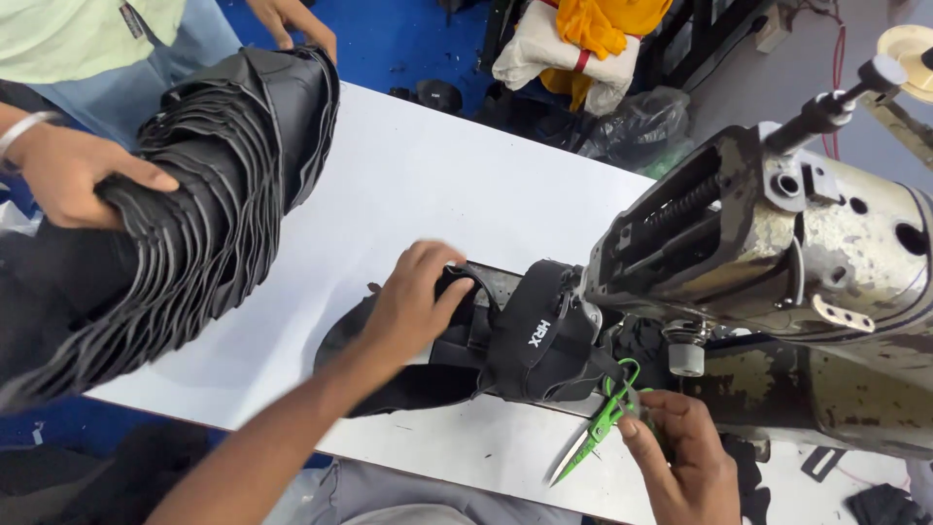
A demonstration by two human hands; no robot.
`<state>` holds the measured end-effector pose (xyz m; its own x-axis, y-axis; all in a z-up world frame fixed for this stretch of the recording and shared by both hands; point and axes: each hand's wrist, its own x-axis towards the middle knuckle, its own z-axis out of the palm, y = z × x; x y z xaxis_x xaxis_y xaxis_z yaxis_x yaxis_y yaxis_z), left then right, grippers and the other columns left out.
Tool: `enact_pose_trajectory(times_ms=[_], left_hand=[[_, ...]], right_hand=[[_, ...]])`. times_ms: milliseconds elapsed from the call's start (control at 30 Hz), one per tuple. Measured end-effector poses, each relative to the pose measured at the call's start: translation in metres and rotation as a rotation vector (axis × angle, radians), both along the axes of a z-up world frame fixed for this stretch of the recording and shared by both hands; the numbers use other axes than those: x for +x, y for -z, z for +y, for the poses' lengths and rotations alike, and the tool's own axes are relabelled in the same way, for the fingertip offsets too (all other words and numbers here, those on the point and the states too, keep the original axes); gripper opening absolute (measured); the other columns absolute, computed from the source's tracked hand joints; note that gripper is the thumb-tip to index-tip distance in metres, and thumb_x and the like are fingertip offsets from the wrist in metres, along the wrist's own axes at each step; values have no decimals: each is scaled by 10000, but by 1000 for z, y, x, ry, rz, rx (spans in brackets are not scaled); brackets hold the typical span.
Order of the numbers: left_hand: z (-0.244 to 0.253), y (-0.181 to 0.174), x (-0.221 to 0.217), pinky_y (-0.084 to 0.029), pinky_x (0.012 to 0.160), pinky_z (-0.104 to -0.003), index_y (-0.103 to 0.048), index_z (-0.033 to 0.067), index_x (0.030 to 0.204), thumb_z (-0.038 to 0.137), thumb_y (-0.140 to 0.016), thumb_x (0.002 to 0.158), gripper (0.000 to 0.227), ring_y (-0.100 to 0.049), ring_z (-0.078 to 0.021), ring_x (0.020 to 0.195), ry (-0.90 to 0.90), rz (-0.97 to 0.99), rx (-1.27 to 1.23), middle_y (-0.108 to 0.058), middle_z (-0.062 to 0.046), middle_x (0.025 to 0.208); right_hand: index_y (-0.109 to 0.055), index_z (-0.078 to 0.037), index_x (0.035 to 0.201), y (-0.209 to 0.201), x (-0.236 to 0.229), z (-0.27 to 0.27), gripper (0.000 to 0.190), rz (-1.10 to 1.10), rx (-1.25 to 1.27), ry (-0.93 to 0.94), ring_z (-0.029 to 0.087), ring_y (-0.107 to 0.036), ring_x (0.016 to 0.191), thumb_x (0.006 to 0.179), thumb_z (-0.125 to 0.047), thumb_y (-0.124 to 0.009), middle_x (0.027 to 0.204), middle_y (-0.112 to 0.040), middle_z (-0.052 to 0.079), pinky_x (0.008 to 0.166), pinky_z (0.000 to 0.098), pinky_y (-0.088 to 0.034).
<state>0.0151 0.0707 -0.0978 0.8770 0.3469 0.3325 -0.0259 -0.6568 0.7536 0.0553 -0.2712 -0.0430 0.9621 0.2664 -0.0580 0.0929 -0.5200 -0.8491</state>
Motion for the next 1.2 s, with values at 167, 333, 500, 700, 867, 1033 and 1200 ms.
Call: enact_pose_trajectory(times_ms=[167, 333, 500, 700, 867, 1033, 1200], left_hand=[[-53, -6, -50, -573, 798, -409, -585, -26, 1227, 374, -850, 838, 617, -718, -345, 937, 118, 66, -198, -709, -191, 1051], [-59, -18, -61, -536, 769, -451, -522, -4, 1391, 255, -686, 963, 526, -692, -365, 874, 237, 605, -52, -720, -180, 901], [-40, -33, -96, -478, 704, -429, -638, -59, 1222, 45, -688, 869, 371, -623, -295, 740, 197, 121, 226, -682, -118, 775], [-40, -64, -102, -468, 715, -357, -618, -47, 1316, 16, -687, 763, 561, -594, -220, 729, 130, 259, 449, -647, -62, 718], [-40, -59, -101, -475, 730, -350, -624, -34, 1317, 4, -675, 756, 565, -597, -215, 733, 105, 211, 495, -641, -57, 723], [-33, -64, -99, -475, 735, -351, -626, -23, 1323, 2, -668, 746, 579, -597, -218, 731, 108, 221, 556, -634, -55, 709], [-30, -65, -99, -473, 747, -349, -626, -12, 1331, 7, -652, 753, 579, -597, -216, 747, 127, 218, 582, -642, -53, 722]], right_hand=[[-627, 35, 1181, -9, -8, 15, 370, 28, 42, -14, 120, -714, 923, 860, -108, -743, 960, -781, 129, 814, 257, -554], [-651, 22, 1139, -36, -22, 54, 388, -100, -76, -123, 112, -736, 873, 820, -151, -790, 918, -802, 131, 782, 269, -568], [-665, -44, 1051, -63, -24, 80, 418, -343, -390, -203, 147, -761, 629, 769, -288, -856, 741, -767, 98, 531, 305, -567], [-648, -76, 932, -99, -11, 133, 340, -730, -588, -404, 227, -684, 505, 867, -393, -755, 654, -705, 61, 402, 354, -496], [-603, -83, 895, -81, 6, 153, 346, -696, -734, -519, 260, -656, 485, 921, -415, -695, 608, -663, 67, 405, 368, -487], [-586, -75, 891, -80, 10, 157, 364, -627, -757, -546, 259, -649, 477, 925, -427, -675, 562, -639, 76, 409, 373, -487], [-604, -85, 871, -81, 10, 157, 349, -573, -688, -510, 268, -646, 476, 923, -423, -679, 552, -638, 79, 415, 386, -482]])
